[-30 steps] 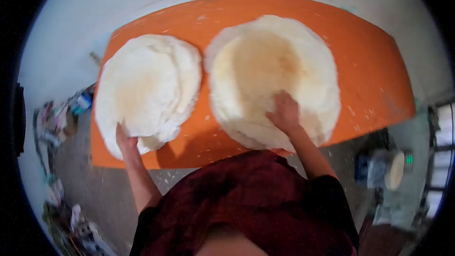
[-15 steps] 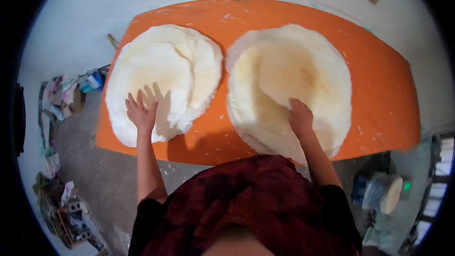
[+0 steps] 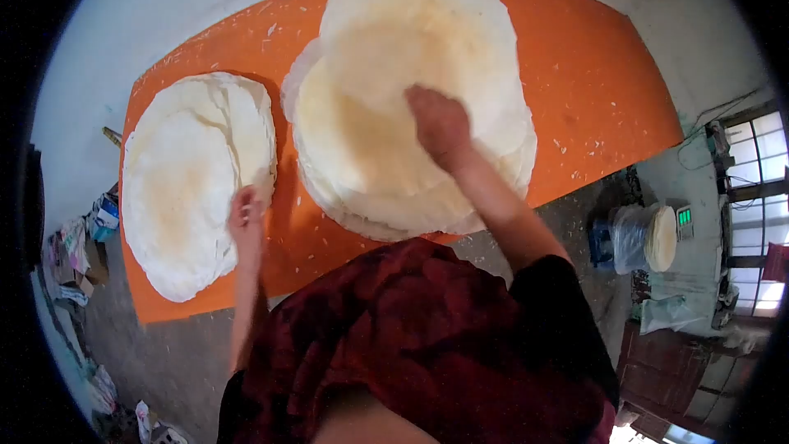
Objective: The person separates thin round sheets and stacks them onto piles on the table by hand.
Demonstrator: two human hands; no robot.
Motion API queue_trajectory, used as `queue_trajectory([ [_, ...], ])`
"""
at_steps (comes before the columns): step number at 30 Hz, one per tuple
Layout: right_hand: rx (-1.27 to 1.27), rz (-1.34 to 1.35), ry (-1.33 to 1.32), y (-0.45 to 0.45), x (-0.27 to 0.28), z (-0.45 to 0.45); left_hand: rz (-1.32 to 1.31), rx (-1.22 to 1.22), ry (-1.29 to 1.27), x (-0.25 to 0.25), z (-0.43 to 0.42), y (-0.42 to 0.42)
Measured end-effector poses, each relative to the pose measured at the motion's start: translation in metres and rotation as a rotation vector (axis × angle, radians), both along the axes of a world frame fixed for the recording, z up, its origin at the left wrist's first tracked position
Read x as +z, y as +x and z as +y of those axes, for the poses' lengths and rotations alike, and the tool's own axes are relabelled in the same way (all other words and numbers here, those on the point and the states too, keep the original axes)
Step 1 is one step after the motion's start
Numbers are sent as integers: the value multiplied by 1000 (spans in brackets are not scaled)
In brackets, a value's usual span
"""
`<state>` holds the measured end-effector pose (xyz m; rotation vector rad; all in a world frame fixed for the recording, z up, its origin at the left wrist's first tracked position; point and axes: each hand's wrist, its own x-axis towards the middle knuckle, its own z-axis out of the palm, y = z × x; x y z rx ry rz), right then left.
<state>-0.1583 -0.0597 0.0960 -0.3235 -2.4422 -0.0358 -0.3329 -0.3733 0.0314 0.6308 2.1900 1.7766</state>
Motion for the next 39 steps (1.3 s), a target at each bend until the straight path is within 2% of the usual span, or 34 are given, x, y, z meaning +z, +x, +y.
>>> queue_trajectory([
  [1,-27,-120,-41,-1,-25,-15,-339,-127,130,7,19,18],
  [3,-41,-324,-112,4,-72,-39,-859,-242,350,-10,45,37],
  [6,-23,-289,-171,16,-76,-62,-1140,-104,400,-25,75,54],
  [10,-19,-390,-231,28,-71,-66,-1121,-14,307,-37,93,49],
  [15,2,-392,-271,45,-70,-73,-1085,-7,172,-21,108,36],
  [18,14,-349,-336,49,-65,-78,-1106,5,227,-20,123,39],
  [21,41,-428,-326,50,-66,-80,-1019,45,352,-13,148,47],
  [24,55,-399,-426,57,-38,-81,-868,-10,268,22,171,42],
  [25,63,-314,-474,64,-40,-78,-825,-21,244,40,177,35],
  [27,63,-177,-618,73,-34,-73,-647,-159,431,75,186,13],
  [28,32,-106,-709,76,-28,-73,-644,-182,445,104,180,-1],
  [31,-95,-70,-774,82,-26,-67,-668,-290,499,171,139,-54],
  [33,-69,-30,-853,80,-31,-65,-684,-331,565,193,85,-99],
  [35,-83,-95,-804,76,-35,-67,-597,-260,550,206,17,-141],
  [36,-54,-132,-795,74,-36,-68,-506,-196,542,222,-12,-145],
  [38,-6,-198,-770,67,-37,-72,31,-109,413,221,-84,-159],
  [39,1,-231,-716,64,-39,-75,471,-80,272,196,-129,-183],
])
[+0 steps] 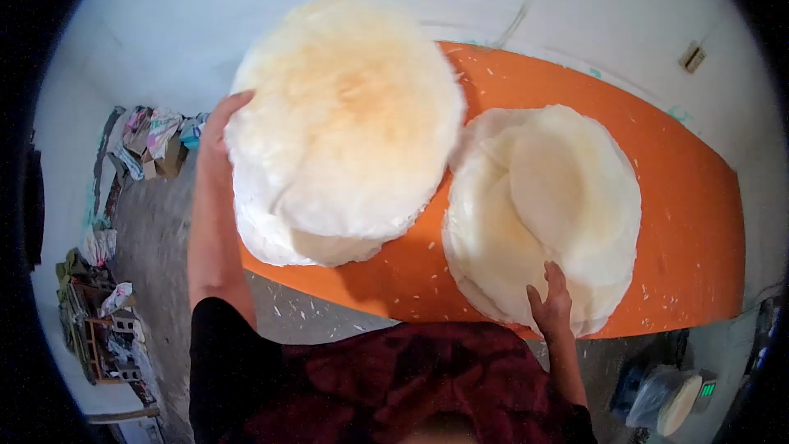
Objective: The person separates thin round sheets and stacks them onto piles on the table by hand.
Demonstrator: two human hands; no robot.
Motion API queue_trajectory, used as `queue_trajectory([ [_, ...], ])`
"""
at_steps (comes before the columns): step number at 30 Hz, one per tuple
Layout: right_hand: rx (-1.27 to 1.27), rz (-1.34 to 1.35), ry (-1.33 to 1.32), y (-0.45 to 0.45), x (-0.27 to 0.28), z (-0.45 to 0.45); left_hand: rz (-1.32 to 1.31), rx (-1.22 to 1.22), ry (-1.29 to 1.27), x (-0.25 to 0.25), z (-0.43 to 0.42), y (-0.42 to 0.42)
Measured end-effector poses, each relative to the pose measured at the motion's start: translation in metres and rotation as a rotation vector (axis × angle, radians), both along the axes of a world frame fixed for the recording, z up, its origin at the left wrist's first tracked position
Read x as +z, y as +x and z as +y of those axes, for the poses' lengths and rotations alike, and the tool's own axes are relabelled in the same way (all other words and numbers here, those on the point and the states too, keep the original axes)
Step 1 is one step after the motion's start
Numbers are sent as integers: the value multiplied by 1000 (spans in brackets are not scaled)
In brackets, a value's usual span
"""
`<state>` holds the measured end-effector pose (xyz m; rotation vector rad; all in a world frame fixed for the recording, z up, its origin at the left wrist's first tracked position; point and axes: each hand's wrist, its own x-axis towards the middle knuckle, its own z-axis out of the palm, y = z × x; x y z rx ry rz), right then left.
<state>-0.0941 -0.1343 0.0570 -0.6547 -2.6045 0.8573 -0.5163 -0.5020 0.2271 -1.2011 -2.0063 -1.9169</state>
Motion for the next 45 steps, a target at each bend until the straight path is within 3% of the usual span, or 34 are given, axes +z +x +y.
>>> queue_trajectory([
  [2,39,-56,105,-7,-4,-5,-383,-15,-152,-23,-75,-62],
  [4,87,-102,96,-13,-6,-10,-761,212,-330,-31,-114,-83],
  [6,122,-133,129,-17,-6,-14,-772,239,-494,-114,-186,-149],
  [9,151,-151,218,-23,-6,-17,-246,1332,-1373,-92,-74,-64],
  [14,67,-185,312,-33,14,-9,-14,770,-1308,-183,28,-37],
  [16,-13,-215,341,-32,19,4,70,885,-1351,-214,44,-26],
  [24,-224,-371,490,-52,-30,63,97,857,-1317,-206,42,-28],
  [27,-194,-422,483,-56,-24,68,272,766,-1232,-185,56,-11],
  [28,-179,-418,509,-55,-27,71,292,581,-783,-186,66,2],
  [29,-159,-415,537,-54,-29,74,-263,405,-510,-173,91,43],
  [31,-124,-295,740,-56,-33,78,-620,-61,-200,-172,135,114],
  [32,-108,-231,841,-58,-36,80,-897,-133,-260,-166,161,154],
  [33,-95,-181,860,-62,-38,80,-930,-313,-229,-179,175,181],
  [35,-78,-81,899,-69,-43,82,-1077,-413,-305,-188,206,230],
  [37,-112,-284,652,-75,-30,95,-1208,-473,-338,-181,231,259],
  [38,-124,-383,527,-77,-18,105,-1252,-508,-342,-175,241,268],
  [41,-185,-82,547,-74,39,135,-1283,-600,-306,-174,255,274],
  [43,-141,-101,621,-68,90,126,-1311,-660,-199,-171,265,277],
  [45,-64,-188,645,-61,101,100,-1377,-724,-36,-162,276,284],
])
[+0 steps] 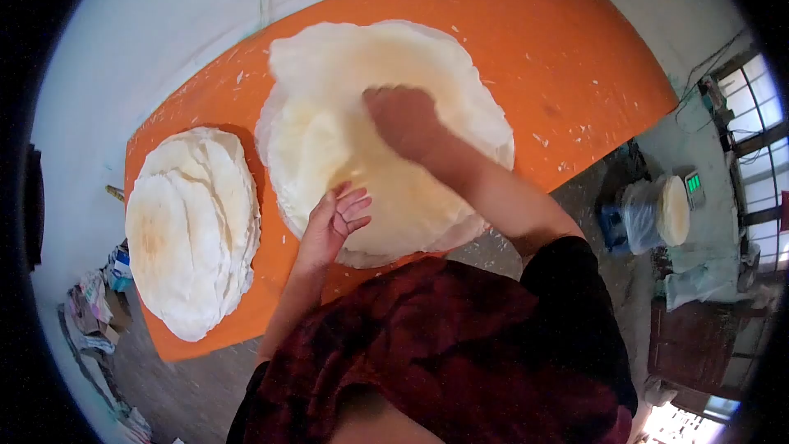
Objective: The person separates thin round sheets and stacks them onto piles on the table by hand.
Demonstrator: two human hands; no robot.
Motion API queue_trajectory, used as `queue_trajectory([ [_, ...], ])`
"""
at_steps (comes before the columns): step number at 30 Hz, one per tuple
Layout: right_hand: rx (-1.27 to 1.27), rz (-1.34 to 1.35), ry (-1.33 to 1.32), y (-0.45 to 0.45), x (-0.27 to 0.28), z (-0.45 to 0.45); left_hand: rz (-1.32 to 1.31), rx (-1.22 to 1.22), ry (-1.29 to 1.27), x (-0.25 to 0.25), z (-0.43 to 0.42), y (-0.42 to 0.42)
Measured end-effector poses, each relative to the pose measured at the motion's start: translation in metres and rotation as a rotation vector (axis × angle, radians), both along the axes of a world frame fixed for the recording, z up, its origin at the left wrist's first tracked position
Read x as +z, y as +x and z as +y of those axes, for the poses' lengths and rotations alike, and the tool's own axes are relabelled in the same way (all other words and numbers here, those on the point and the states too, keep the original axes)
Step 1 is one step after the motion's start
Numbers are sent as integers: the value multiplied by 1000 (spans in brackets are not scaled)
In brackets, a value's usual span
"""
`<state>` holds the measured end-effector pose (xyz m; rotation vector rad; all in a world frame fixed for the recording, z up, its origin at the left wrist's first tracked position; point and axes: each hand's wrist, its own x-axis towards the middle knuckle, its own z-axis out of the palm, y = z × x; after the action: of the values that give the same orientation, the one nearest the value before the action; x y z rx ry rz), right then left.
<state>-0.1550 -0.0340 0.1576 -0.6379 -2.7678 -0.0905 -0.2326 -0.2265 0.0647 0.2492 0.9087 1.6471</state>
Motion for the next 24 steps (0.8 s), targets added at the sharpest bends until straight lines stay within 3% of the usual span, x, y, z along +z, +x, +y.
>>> queue_trajectory([
  [4,106,-175,-110,16,-48,-65,-343,18,149,-13,24,7],
  [8,155,-153,-547,41,-69,-81,-354,198,-137,-54,35,3],
  [12,69,1,-620,75,-65,-64,-262,207,-237,-53,48,-10],
  [15,92,243,-563,91,-71,-55,-20,282,-244,-7,56,-48],
  [17,49,185,-539,87,-62,-57,73,325,-244,63,51,-75],
  [20,3,133,-612,79,-56,-70,189,306,-104,128,11,-124],
  [22,21,92,-604,71,-60,-80,256,320,63,156,-34,-157],
  [24,70,80,-573,64,-70,-87,254,464,69,175,-83,-181],
])
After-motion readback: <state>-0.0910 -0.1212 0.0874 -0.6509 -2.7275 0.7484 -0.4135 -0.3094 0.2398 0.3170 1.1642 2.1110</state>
